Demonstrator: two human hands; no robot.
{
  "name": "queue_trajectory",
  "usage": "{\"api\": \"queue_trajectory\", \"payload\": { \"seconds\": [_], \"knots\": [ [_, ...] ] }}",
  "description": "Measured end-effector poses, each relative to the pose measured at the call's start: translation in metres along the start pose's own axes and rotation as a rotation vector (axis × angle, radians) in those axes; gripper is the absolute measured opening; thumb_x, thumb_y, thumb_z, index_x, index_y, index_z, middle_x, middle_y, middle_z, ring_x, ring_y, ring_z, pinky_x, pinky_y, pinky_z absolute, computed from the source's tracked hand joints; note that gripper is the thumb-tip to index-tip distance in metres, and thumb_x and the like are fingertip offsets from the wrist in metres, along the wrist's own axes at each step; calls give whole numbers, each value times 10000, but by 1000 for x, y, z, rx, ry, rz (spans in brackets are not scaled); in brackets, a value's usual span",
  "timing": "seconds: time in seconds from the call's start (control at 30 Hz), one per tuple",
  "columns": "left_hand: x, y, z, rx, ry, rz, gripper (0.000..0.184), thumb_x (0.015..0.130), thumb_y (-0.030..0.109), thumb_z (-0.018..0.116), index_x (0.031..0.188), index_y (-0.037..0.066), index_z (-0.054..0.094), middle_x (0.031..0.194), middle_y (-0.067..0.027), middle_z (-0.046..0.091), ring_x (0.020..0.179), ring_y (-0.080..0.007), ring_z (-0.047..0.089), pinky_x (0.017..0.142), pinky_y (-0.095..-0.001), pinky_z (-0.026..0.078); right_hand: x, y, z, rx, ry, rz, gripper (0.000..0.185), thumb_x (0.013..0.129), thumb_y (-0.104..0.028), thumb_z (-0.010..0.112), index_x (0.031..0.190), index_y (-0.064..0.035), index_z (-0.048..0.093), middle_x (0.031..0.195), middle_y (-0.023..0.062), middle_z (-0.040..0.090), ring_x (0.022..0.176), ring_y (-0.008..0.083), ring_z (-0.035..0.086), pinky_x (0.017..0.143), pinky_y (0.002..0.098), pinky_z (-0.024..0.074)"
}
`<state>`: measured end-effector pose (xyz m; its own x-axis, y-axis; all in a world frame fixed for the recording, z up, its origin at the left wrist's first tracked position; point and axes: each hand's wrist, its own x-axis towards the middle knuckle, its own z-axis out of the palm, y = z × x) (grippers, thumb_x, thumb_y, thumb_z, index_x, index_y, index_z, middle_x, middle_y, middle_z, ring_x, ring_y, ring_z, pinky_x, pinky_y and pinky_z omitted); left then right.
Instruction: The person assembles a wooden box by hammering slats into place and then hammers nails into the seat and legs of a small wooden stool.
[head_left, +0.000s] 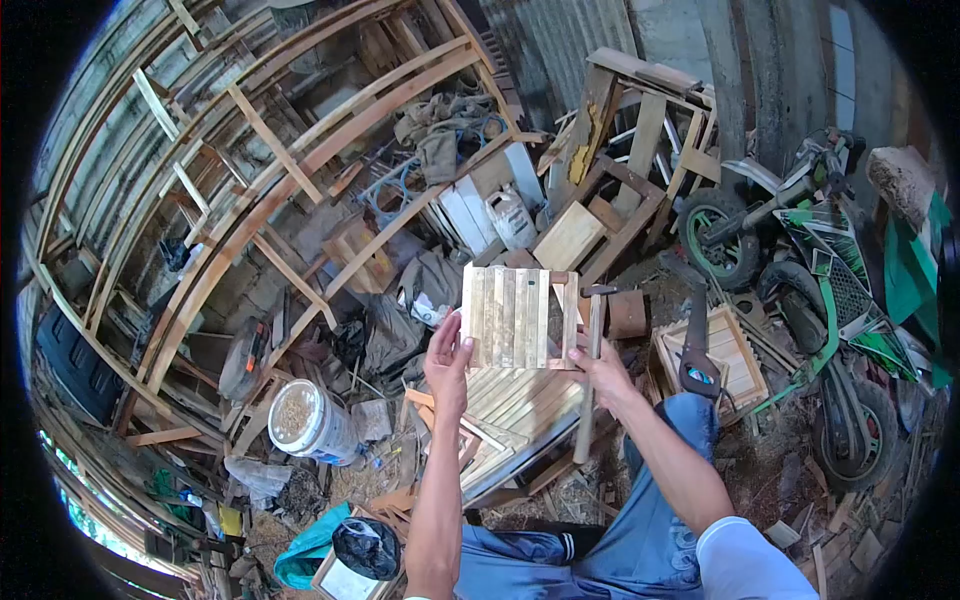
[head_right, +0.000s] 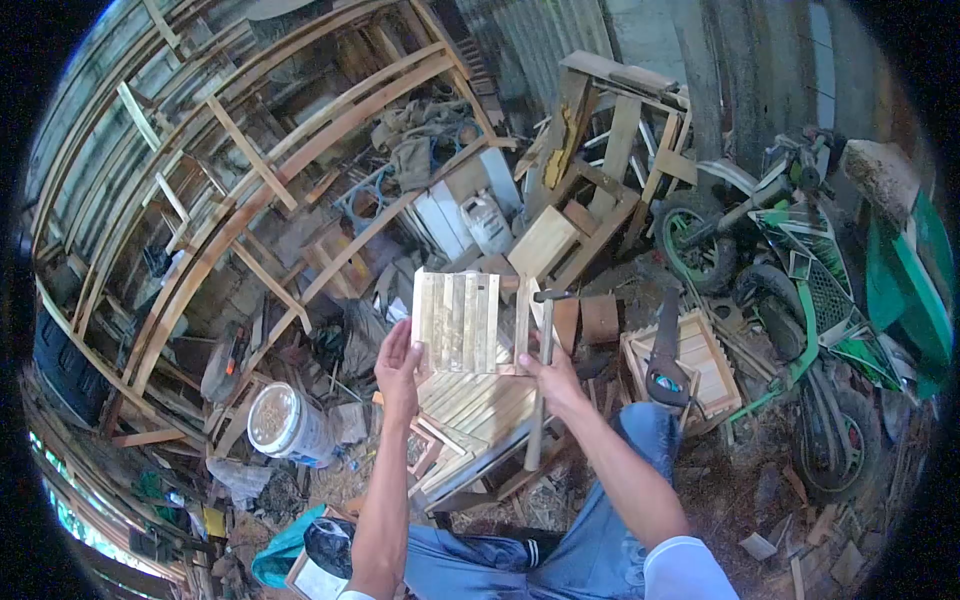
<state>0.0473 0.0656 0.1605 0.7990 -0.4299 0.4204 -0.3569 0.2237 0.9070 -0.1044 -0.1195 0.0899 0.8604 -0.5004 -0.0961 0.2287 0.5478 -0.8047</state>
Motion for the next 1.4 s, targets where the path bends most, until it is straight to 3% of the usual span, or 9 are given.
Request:
{"api": "queue_trajectory", "payload": {
  "seconds": [0.13,0.2,0.3,0.5,0.67,0.8,0.83,1.17,1.4],
  "knots": [
    [-27,18,22,112,477,83,485,1015,232,527,1405,-28,401,1380,-165,499,1260,-226,495,1048,-340,404,5,13,20,125,-40,-13,564,962,-52,561,1461,-26,300,1255,144,563,1052,261,652,888,405,595],
    [-54,-20,17,121,495,-47,578,1011,295,538,1449,-11,317,1411,-171,461,1282,-249,474,1061,-371,399,6,12,36,191,0,-25,561,960,-50,565,1458,-47,305,1174,123,576,967,263,681,883,404,594],
    [-75,-23,35,-136,320,-170,614,1008,324,540,1449,1,261,1440,-174,390,1304,-292,446,1095,-423,374,21,35,46,240,-74,-23,549,955,-41,576,1441,-85,326,1145,116,578,985,251,665,883,427,591],
    [-57,-13,24,-121,468,-171,533,967,233,624,1383,35,356,1310,-128,504,1182,-236,533,995,-433,457,7,53,72,233,-175,89,516,950,-34,583,1409,-92,356,1153,121,603,1010,240,651,861,445,595],
    [-55,-2,-14,-198,440,-138,498,909,119,685,1340,25,454,1292,-102,535,1113,-213,570,921,-371,508,15,47,73,-160,-81,-15,395,964,-95,590,1345,-64,491,1129,73,617,952,146,625,733,303,560],
    [-51,3,-54,38,375,-113,492,934,159,658,1349,-14,458,1271,-120,571,1128,-192,568,960,-318,465,33,51,70,-163,-51,-183,402,975,-157,587,1354,-54,501,1170,64,585,961,136,602,752,294,549],
    [-52,6,-58,21,360,-86,489,937,166,654,1347,-18,460,1261,-119,577,1128,-189,567,969,-317,455,27,41,72,-118,-78,-103,406,964,-111,579,1351,-27,493,1250,103,559,1045,169,582,843,320,551],
    [-47,15,-82,-139,292,-70,575,978,234,601,1423,-23,345,1372,-130,506,1254,-201,490,1064,-345,386,23,43,76,-273,-399,-69,486,987,-184,578,1412,6,438,1326,101,544,1178,197,549,947,356,522],
    [-54,18,-79,89,297,-104,555,1023,301,509,1488,41,353,1452,-117,467,1301,-195,448,1065,-304,356,17,44,82,-77,-340,1,465,978,-184,592,1365,29,446,1274,143,595,1184,224,557,986,378,494]
  ]
}}
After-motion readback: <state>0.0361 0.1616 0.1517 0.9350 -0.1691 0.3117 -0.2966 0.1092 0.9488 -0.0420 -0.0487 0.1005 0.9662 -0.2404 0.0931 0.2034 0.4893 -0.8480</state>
